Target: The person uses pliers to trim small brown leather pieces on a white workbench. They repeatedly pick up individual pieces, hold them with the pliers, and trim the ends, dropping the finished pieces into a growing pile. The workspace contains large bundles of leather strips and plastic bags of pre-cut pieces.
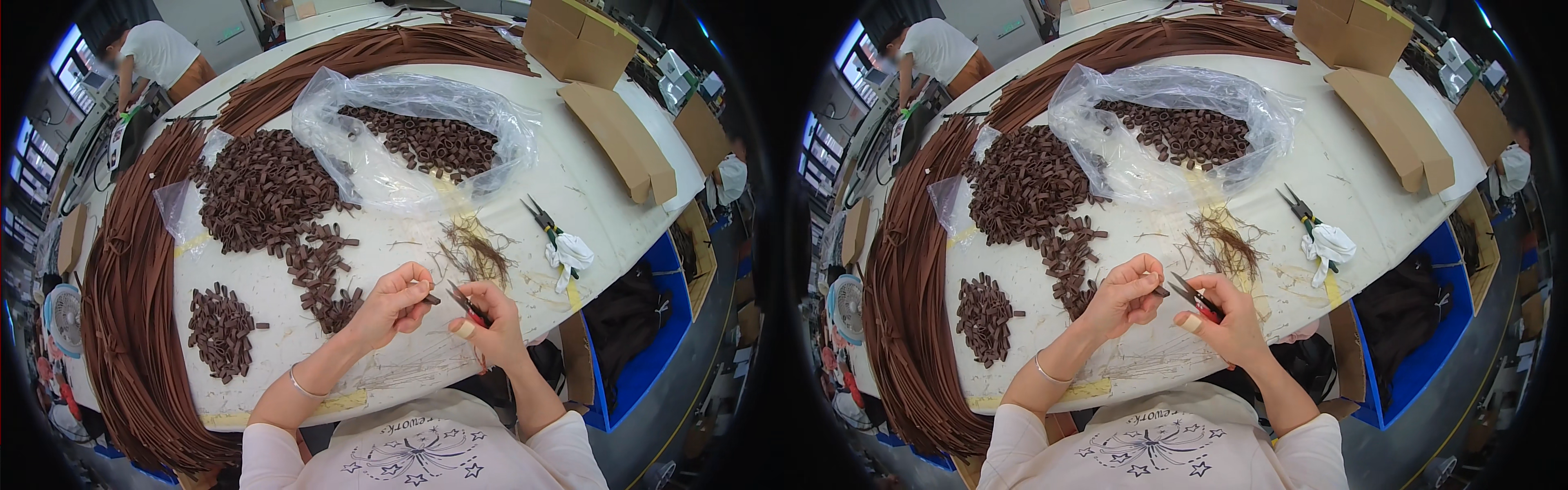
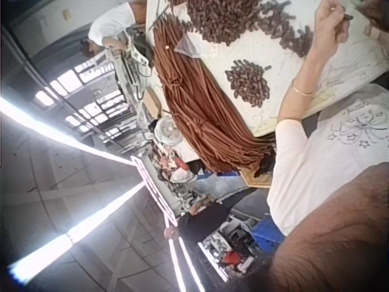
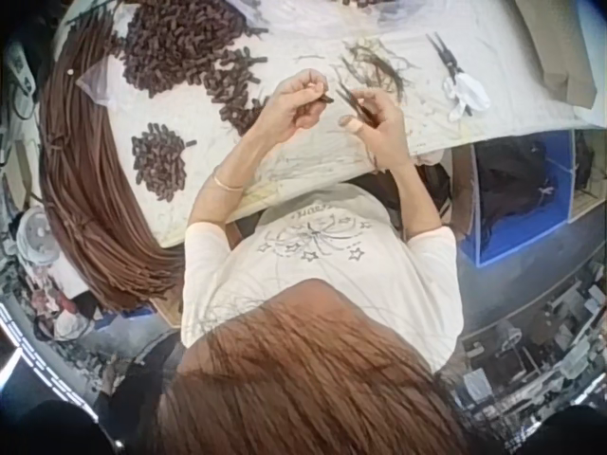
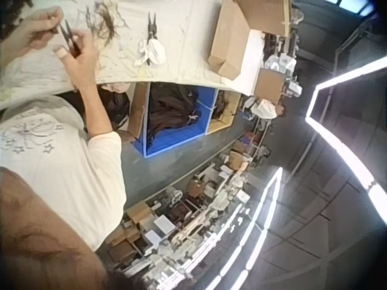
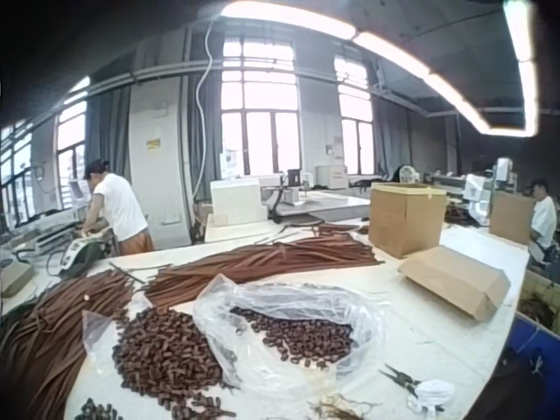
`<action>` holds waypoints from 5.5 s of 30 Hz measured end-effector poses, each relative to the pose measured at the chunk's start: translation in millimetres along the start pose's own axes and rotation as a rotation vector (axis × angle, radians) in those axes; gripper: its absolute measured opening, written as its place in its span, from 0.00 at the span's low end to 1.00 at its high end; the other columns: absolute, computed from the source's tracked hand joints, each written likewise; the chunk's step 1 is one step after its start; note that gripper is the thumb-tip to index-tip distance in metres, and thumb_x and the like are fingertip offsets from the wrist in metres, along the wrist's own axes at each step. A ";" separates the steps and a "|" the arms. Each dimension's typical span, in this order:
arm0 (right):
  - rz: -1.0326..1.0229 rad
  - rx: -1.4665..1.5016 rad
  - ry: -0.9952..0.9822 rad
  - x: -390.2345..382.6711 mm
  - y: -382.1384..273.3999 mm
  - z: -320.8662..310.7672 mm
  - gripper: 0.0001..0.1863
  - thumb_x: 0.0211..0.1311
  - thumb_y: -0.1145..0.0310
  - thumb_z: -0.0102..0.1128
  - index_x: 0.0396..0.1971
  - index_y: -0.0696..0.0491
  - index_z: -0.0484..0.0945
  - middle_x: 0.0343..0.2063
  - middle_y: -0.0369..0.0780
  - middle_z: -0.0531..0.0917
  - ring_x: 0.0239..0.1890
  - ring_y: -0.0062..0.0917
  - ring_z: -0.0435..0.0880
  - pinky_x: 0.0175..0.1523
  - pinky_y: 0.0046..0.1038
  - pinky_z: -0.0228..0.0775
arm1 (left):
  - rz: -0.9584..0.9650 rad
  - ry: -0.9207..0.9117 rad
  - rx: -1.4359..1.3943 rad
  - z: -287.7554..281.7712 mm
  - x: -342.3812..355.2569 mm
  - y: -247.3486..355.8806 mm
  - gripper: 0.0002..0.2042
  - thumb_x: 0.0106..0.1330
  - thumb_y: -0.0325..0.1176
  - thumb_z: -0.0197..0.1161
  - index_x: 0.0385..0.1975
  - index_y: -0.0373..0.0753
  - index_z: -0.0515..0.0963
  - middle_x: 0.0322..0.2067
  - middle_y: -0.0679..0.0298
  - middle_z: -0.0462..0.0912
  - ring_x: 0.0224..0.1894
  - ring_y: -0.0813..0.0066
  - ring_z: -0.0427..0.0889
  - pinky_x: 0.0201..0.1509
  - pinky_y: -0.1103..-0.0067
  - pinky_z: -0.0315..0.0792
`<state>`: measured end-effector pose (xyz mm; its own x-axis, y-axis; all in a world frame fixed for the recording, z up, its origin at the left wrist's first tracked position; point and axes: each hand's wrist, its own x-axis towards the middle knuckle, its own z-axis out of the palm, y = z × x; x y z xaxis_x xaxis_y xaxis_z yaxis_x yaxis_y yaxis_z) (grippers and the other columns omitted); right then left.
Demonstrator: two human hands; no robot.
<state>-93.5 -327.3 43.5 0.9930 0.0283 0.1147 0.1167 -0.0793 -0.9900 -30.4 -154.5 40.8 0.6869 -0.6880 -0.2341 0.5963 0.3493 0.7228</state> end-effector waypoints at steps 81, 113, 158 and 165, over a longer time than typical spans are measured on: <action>0.390 -0.059 -0.491 42.4 14.5 90.3 0.08 0.55 0.70 0.53 0.23 0.59 0.74 0.08 0.31 0.68 0.10 0.13 0.64 0.16 0.21 0.53 | 0.215 0.462 0.338 -45.1 -81.8 -18.1 0.15 0.50 0.18 0.51 0.37 0.39 0.61 0.15 0.72 0.63 0.13 0.89 0.57 0.15 0.87 0.48; -0.053 -0.659 -0.448 45.8 -1.6 68.4 0.13 0.56 0.61 0.53 0.35 0.55 0.72 0.19 0.42 0.77 0.20 0.34 0.76 0.25 0.30 0.66 | 0.018 0.494 0.097 -52.1 -89.9 -17.5 0.09 0.53 0.22 0.55 0.34 0.31 0.73 0.19 0.60 0.78 0.12 0.82 0.72 0.14 0.88 0.65; 0.650 0.068 -0.581 34.0 10.8 59.9 0.12 0.56 0.64 0.55 0.30 0.59 0.71 0.17 0.31 0.71 0.20 0.12 0.66 0.25 0.16 0.58 | 0.091 0.428 0.232 -58.4 -90.0 -14.3 0.07 0.56 0.19 0.54 0.34 0.32 0.70 0.30 0.58 0.78 0.26 0.77 0.77 0.30 0.81 0.74; 0.675 0.129 -0.601 34.5 12.4 61.2 0.12 0.57 0.64 0.54 0.29 0.59 0.71 0.17 0.31 0.71 0.20 0.10 0.66 0.24 0.14 0.55 | 0.111 0.425 0.296 -58.4 -90.0 -18.0 0.07 0.57 0.19 0.53 0.35 0.29 0.70 0.31 0.60 0.77 0.30 0.78 0.78 0.33 0.83 0.74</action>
<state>-59.0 -266.3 30.1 0.6683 0.5331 -0.5189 -0.5248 -0.1566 -0.8367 -78.7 -61.7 10.9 0.8836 -0.3174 -0.3443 0.4099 0.1688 0.8964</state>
